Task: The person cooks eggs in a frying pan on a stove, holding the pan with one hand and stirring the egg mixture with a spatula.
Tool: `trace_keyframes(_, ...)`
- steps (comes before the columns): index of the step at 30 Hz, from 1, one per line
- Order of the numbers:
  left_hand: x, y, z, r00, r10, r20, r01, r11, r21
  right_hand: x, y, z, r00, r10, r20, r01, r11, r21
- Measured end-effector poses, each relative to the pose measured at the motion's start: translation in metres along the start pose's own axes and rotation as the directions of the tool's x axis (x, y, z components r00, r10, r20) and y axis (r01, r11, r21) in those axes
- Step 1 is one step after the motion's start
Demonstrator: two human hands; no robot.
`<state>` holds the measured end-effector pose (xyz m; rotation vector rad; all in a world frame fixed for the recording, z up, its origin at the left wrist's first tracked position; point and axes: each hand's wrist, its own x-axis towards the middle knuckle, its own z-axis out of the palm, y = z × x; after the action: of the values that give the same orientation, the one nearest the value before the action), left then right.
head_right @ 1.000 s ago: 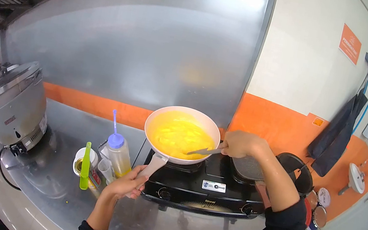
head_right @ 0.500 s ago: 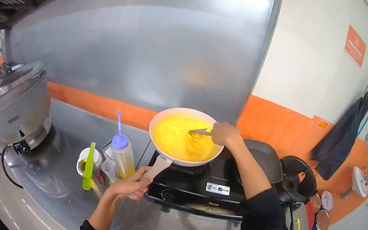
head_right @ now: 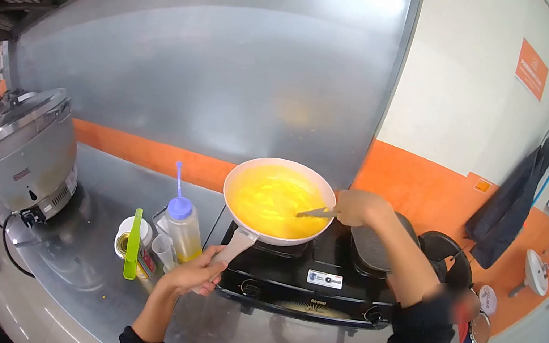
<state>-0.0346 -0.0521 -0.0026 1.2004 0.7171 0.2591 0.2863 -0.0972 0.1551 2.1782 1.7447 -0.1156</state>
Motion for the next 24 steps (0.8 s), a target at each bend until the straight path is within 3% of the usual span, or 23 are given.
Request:
trace_keyframes(2, 0.000, -0.001, -0.001, 1.000, 0.001, 0.000, -0.001, 1.000, -0.006, -0.038, -0.014, -0.026, 0.998, -0.044, 0.048, 0.037, 0.992, 0.123)
trace_keyframes(6, 0.001, -0.002, -0.002, 1.000, 0.018, 0.009, -0.018, 1.000, -0.001, -0.058, -0.028, -0.045, 0.991, -0.037, 0.125, 0.018, 0.988, 0.151)
trace_keyframes(8, 0.001, -0.002, -0.001, 1.000, 0.024, 0.006, -0.024, 1.000, 0.011, -0.050, -0.030, -0.035, 0.999, -0.036, 0.008, 0.036, 0.998, -0.053)
trace_keyframes(9, 0.000, -0.001, -0.001, 1.000, 0.019, 0.010, -0.019, 1.000, 0.006, -0.043, -0.032, -0.031, 0.999, -0.039, 0.008, 0.039, 0.998, -0.053)
trace_keyframes(11, -0.002, 0.000, -0.002, 1.000, 0.014, 0.007, -0.014, 1.000, 0.002, -0.025, -0.037, -0.021, 0.988, 0.151, -0.016, -0.151, 0.978, -0.143)
trace_keyframes(14, 0.000, 0.001, -0.002, 1.000, 0.016, 0.009, -0.016, 1.000, 0.020, 0.004, -0.032, -0.004, 0.978, 0.151, -0.141, -0.165, 0.981, -0.099)
trace_keyframes(24, 0.004, -0.001, -0.009, 0.998, 0.024, 0.062, -0.029, 0.996, 0.081, 0.085, -0.060, 0.020, 0.958, -0.045, -0.284, 0.064, 0.996, 0.056)
